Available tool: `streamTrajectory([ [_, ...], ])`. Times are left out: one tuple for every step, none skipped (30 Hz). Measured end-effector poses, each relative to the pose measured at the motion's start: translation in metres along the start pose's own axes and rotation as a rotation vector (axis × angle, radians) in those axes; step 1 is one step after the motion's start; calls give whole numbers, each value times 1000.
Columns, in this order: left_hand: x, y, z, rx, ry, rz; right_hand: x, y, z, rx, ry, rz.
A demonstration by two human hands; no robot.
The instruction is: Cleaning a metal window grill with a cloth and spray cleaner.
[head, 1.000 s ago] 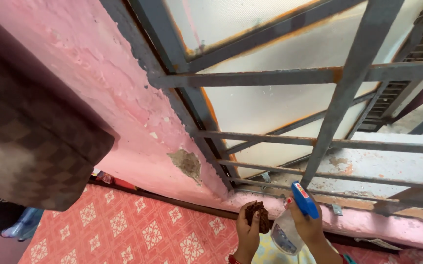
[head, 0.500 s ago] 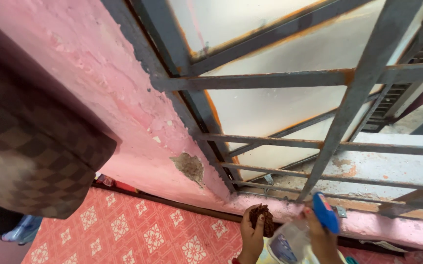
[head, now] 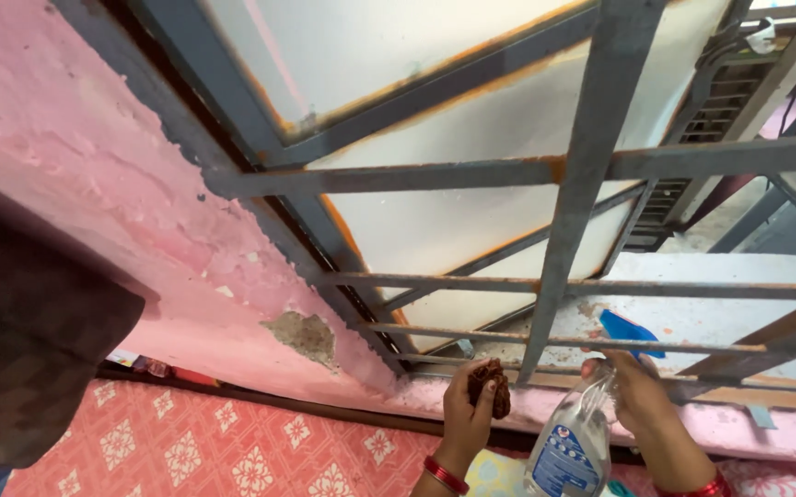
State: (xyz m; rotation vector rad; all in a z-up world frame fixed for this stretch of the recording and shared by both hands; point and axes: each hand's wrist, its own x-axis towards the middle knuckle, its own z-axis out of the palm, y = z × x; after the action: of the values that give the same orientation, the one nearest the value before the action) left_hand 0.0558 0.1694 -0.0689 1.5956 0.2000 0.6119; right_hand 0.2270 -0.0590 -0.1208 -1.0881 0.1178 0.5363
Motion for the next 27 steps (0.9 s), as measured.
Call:
streamTrajectory([
  [10,11,3,113,-20,62,11,0,-5,-3,-33,-40],
  [18,7,5,114,-20,63,15,-8,-1,-3,-34,-40],
  [27,3,8,256,-44,140,18,-16,3,37,-112,-68],
  [35,-1,10,398,-70,218,21,-24,7,76,-190,-97],
  [46,8,15,398,-70,220,27,-31,8,77,-191,-99],
  [55,17,21,444,-94,237,32,-38,8,43,-131,-81],
  [64,25,26,489,-118,254,36,-45,9,10,-72,-62],
  [74,28,30,491,-118,253,38,-49,13,11,-72,-61],
  [84,32,33,495,-142,290,39,-53,17,73,-158,-91],
  [94,35,36,498,-162,326,41,-58,22,133,-246,-119],
  [100,28,40,500,-159,324,50,-55,19,133,-249,-116],
  [106,22,43,592,-183,340,59,-52,15,137,-247,-101],
  [112,16,47,684,-206,356,67,-49,12,141,-246,-86],
  [114,19,50,684,-205,353,70,-49,11,140,-247,-83],
  [117,22,53,734,-192,387,72,-49,9,158,-272,-103],
  [121,25,57,783,-183,424,75,-49,8,178,-296,-127],
  [126,35,60,783,-185,423,74,-50,8,179,-295,-127],
  [129,45,62,803,-118,557,73,-50,9,133,-220,-109],
  [132,55,63,820,-50,690,71,-51,10,86,-145,-90],
  [137,56,66,822,-50,688,72,-49,7,86,-145,-88],
  [141,58,69,857,13,770,73,-47,3,57,-117,-100],
  [145,59,72,891,75,851,73,-45,-1,28,-88,-113],
  [147,57,75,893,74,850,68,-49,-1,29,-88,-111],
  [151,56,78,916,104,855,65,-53,0,28,-78,-99],
  [155,55,80,939,135,859,61,-58,2,27,-69,-87],
  [155,49,81,939,137,859,60,-57,-2,27,-71,-87],
  [156,42,82,972,143,830,60,-56,-6,62,-92,-103],
])
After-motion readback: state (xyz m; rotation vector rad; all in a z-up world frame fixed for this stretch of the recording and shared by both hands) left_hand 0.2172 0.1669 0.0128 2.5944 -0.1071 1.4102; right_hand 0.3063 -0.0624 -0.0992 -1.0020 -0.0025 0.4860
